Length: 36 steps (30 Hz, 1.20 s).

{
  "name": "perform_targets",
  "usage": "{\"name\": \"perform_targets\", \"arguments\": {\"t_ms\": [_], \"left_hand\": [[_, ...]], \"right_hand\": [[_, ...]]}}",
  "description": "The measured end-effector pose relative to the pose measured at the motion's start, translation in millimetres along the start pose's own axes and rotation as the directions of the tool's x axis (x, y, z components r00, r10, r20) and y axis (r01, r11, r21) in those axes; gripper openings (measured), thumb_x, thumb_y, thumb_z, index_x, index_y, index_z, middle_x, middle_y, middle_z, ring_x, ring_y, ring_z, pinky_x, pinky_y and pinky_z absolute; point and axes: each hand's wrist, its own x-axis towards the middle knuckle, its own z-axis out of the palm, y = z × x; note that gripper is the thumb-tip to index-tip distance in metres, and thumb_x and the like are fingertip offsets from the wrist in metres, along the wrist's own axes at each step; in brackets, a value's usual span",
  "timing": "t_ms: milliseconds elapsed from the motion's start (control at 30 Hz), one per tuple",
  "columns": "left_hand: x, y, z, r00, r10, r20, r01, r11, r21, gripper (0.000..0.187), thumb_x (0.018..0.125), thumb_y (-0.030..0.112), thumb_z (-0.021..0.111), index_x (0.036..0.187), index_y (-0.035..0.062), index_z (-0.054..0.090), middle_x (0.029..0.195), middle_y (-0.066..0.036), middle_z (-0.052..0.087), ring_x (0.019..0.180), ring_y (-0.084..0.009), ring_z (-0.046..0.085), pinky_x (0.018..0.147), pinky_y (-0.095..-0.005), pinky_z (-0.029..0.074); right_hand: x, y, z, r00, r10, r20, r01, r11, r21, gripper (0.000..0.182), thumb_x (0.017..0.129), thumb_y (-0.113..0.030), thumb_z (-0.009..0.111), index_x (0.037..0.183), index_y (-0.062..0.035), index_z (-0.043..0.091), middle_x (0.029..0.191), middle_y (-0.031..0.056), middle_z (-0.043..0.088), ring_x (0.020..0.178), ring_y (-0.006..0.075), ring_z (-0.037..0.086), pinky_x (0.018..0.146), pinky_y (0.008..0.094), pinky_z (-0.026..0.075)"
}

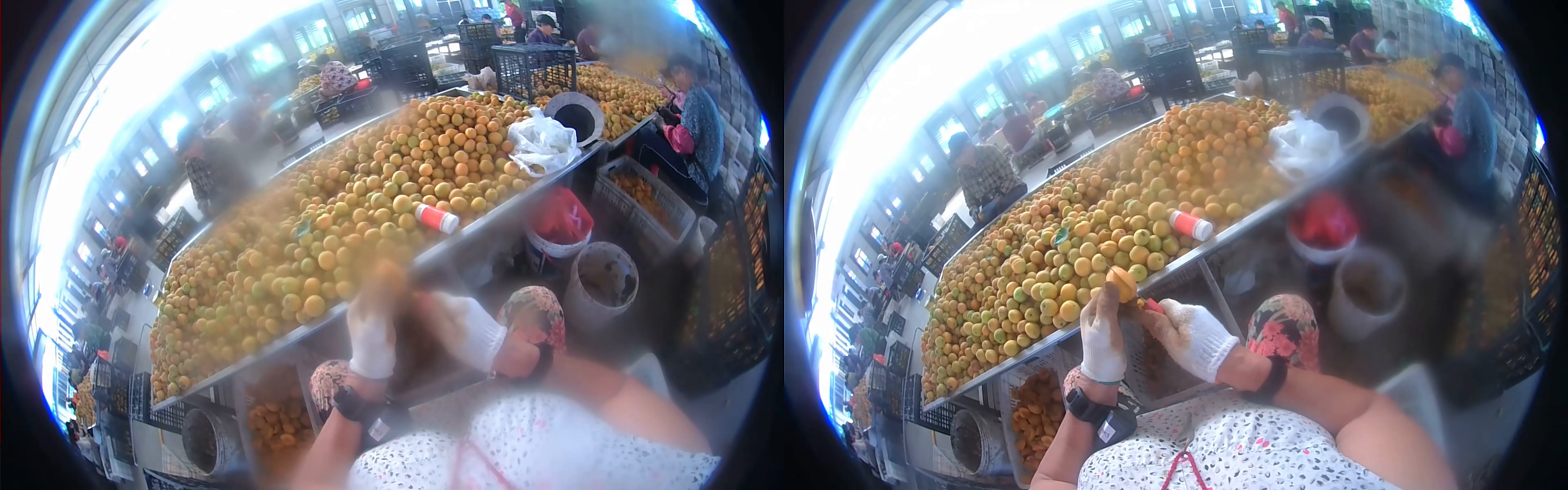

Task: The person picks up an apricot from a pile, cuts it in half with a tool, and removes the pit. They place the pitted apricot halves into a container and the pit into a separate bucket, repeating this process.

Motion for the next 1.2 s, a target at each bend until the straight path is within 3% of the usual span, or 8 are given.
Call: {"name": "perform_targets", "arguments": {"t_ms": [433,600,733,933,1200], "left_hand": [[3,-24,-12,0.996,-0.071,0.046,0.073,0.996,-0.049,0.053,0.105,0.047,0.051,0.107,-0.0040,0.064,0.089,-0.008,0.067,0.076,-0.0133,0.064,0.071,-0.0266,0.050],[6,-43,-18,0.986,-0.162,-0.025,0.160,0.984,-0.080,0.052,0.105,0.046,0.051,0.109,-0.0042,0.064,0.087,-0.008,0.067,0.075,-0.0145,0.065,0.070,-0.0274,0.051],[4,-37,-17,0.990,-0.136,0.037,0.137,0.989,-0.054,0.052,0.105,0.047,0.052,0.109,-0.0041,0.064,0.086,-0.008,0.067,0.073,-0.0154,0.065,0.070,-0.0277,0.051],[6,-48,-19,0.987,-0.163,0.000,0.162,0.978,-0.135,0.053,0.104,0.047,0.052,0.111,-0.0039,0.063,0.089,-0.009,0.067,0.074,-0.0160,0.066,0.070,-0.0283,0.052],[6,-43,-15,0.982,-0.177,0.060,0.183,0.975,-0.124,0.052,0.105,0.046,0.052,0.114,-0.0037,0.062,0.094,-0.009,0.067,0.078,-0.0150,0.066,0.074,-0.0271,0.052]], "right_hand": [[2,10,1,0.999,0.036,0.017,-0.036,0.999,0.033,0.029,0.105,-0.025,0.055,0.114,0.0004,0.065,0.094,0.0229,0.070,0.091,0.0346,0.071,0.075,0.0388,0.052],[3,18,3,0.999,0.034,0.017,-0.035,0.999,0.024,0.028,0.105,-0.024,0.055,0.114,0.0002,0.066,0.094,0.0229,0.070,0.090,0.0338,0.071,0.075,0.0389,0.052],[3,20,2,0.998,0.047,0.044,-0.047,0.999,0.000,0.027,0.105,-0.023,0.054,0.114,0.0003,0.065,0.094,0.0224,0.070,0.088,0.0308,0.071,0.074,0.0384,0.052],[3,26,3,0.998,0.047,0.041,-0.048,0.998,0.035,0.027,0.105,-0.023,0.054,0.114,0.0002,0.065,0.094,0.0230,0.070,0.088,0.0345,0.070,0.073,0.0387,0.052],[4,29,2,0.998,0.054,0.044,-0.056,0.998,0.040,0.028,0.104,-0.024,0.056,0.114,-0.0002,0.066,0.096,0.0231,0.071,0.089,0.0319,0.071,0.074,0.0388,0.052]]}}
